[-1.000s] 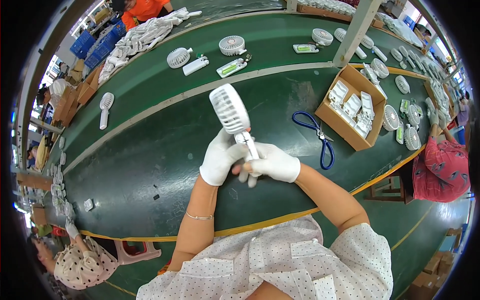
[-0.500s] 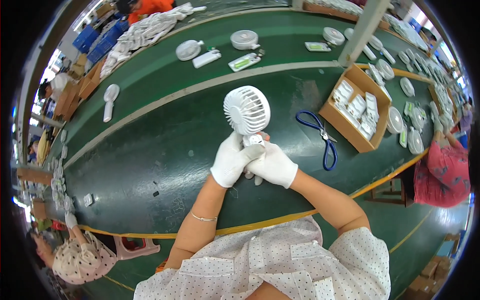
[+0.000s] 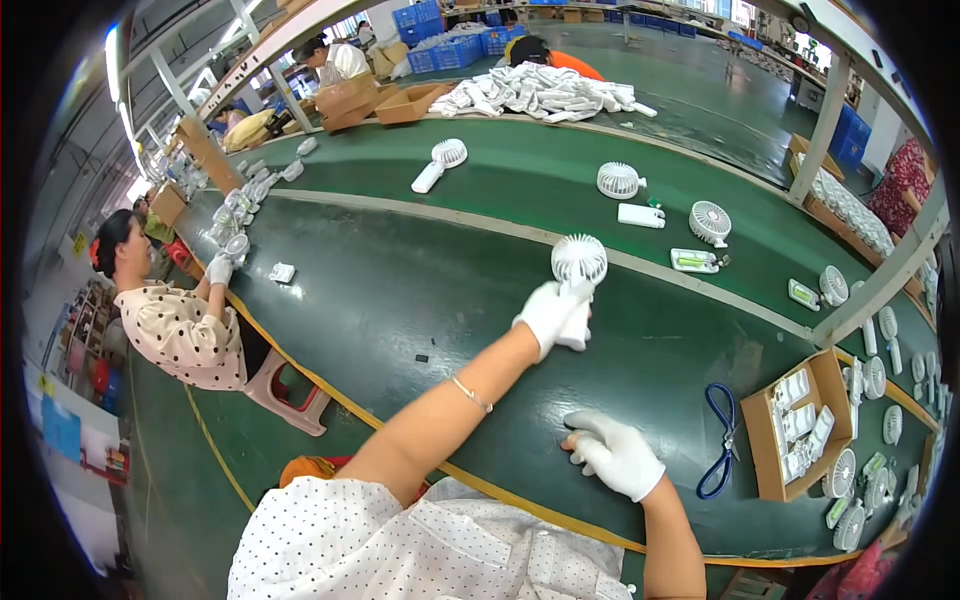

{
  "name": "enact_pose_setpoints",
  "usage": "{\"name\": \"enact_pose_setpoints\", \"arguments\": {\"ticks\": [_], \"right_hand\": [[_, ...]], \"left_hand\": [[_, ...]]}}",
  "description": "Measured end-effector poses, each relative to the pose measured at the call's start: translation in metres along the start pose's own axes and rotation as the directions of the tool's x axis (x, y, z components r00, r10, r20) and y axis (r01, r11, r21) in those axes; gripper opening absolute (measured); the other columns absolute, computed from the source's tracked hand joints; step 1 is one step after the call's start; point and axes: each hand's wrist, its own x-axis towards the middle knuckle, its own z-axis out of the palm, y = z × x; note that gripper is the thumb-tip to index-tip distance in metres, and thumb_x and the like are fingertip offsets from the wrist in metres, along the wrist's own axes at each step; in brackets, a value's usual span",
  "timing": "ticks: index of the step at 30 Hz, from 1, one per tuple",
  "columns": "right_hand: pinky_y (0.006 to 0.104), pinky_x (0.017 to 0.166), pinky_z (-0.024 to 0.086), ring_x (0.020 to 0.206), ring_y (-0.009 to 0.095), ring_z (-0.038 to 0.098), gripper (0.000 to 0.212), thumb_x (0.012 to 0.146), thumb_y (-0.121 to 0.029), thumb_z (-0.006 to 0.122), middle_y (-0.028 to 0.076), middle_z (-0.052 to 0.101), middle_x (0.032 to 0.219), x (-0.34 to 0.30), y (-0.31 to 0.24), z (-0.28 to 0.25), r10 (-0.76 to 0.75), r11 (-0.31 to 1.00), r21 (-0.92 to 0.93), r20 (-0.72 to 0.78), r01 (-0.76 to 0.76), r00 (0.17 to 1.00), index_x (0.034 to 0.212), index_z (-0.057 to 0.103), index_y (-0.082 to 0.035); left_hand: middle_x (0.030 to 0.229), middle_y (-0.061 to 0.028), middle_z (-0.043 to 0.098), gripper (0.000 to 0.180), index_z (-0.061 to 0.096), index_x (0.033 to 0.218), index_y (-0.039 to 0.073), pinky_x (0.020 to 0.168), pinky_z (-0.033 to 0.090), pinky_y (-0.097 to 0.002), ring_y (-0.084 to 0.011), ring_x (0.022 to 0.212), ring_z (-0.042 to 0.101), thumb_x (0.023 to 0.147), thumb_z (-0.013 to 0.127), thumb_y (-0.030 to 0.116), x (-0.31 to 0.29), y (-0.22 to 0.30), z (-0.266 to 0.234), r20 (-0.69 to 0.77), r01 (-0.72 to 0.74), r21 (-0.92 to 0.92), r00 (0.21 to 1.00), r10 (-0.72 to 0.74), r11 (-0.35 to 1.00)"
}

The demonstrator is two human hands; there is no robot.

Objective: The person assembles handheld fans by connecting components such as batteries, circuit boards, and fan casings, then securing them with screws using a screwdriver and tweezers.

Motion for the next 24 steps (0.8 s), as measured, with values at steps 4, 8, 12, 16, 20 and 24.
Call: {"name": "enact_pose_setpoints", "arguments": {"ticks": [4, 8, 12, 16, 20, 24], "right_hand": [[0.0318, 0.077, 0.054, 0.084, 0.02, 0.069, 0.043, 0.094, -0.025, 0.059, 0.013, 0.073, 0.095, -0.007, -0.001, -0.006, -0.122, 0.968, -0.217, 0.046, 0.129, 0.991, 0.128, 0.06, 0.001], [0.0353, 0.081, 0.054, 0.087, 0.026, 0.07, 0.04, 0.093, -0.026, 0.06, 0.012, 0.074, 0.094, -0.007, -0.002, -0.014, -0.168, 0.934, -0.311, 0.052, 0.176, 0.984, 0.126, 0.061, -0.004], [0.0417, 0.085, 0.053, 0.092, 0.034, 0.069, 0.039, 0.096, -0.033, 0.055, 0.013, 0.073, 0.097, -0.01, 0.001, -0.014, -0.218, 0.888, -0.391, 0.107, 0.243, 0.97, 0.122, 0.06, -0.004], [0.0411, 0.08, 0.054, 0.088, 0.033, 0.069, 0.035, 0.093, -0.029, 0.061, 0.012, 0.072, 0.093, -0.013, 0.005, -0.003, -0.298, 0.829, -0.461, 0.115, 0.316, 0.948, 0.12, 0.061, -0.005], [0.0422, 0.078, 0.054, 0.087, 0.034, 0.068, 0.033, 0.09, -0.025, 0.064, 0.014, 0.07, 0.091, -0.021, 0.002, 0.005, -0.33, 0.773, -0.54, 0.105, 0.333, 0.938, 0.117, 0.063, -0.006], [0.0435, 0.078, 0.053, 0.093, 0.035, 0.066, 0.033, 0.09, -0.025, 0.064, 0.015, 0.069, 0.096, -0.021, -0.009, 0.009, -0.312, 0.749, -0.564, 0.164, 0.349, 0.936, 0.116, 0.063, -0.005]], "left_hand": [[0.072, -0.0073, 0.06, 0.04, 0.064, 0.099, 0.001, 0.043, 0.049, -0.0334, -0.0202, 0.054, 0.062, 0.091, 0.066, 0.04, 0.058, 0.029, -0.027, -0.051, -0.034, 0.283, 0.997, 0.051, 0.958], [0.071, -0.0071, 0.061, 0.045, 0.066, 0.1, 0.001, 0.038, 0.044, -0.0328, -0.0184, 0.048, 0.057, 0.088, 0.068, 0.045, 0.118, 0.055, -0.035, -0.211, 0.007, 0.528, 0.97, 0.124, 0.85], [0.078, -0.0105, 0.065, 0.054, 0.063, 0.102, -0.001, 0.052, 0.054, -0.039, -0.0244, 0.063, 0.066, 0.081, 0.074, 0.047, 0.163, 0.071, -0.041, -0.284, -0.013, 0.642, 0.924, 0.254, 0.767], [0.102, -0.0207, 0.069, 0.043, 0.067, 0.107, 0.002, 0.088, 0.051, -0.0467, -0.039, 0.098, 0.064, 0.078, 0.073, 0.034, 0.185, 0.073, -0.027, 0.087, -0.11, 0.993, 0.562, 0.823, -0.03], [0.104, -0.018, 0.071, 0.032, 0.07, 0.11, 0.01, 0.086, 0.054, -0.0483, -0.0384, 0.097, 0.067, 0.082, 0.067, 0.024, 0.161, 0.054, 0.08, 0.448, -0.499, 0.856, 0.593, 0.669, -0.132], [0.113, -0.0061, 0.069, 0.026, 0.072, 0.109, 0.021, 0.085, 0.054, -0.0494, -0.03, 0.109, 0.065, 0.086, 0.065, 0.03, 0.196, 0.017, 0.122, 0.484, -0.422, 0.873, 0.687, 0.542, -0.244]]}}
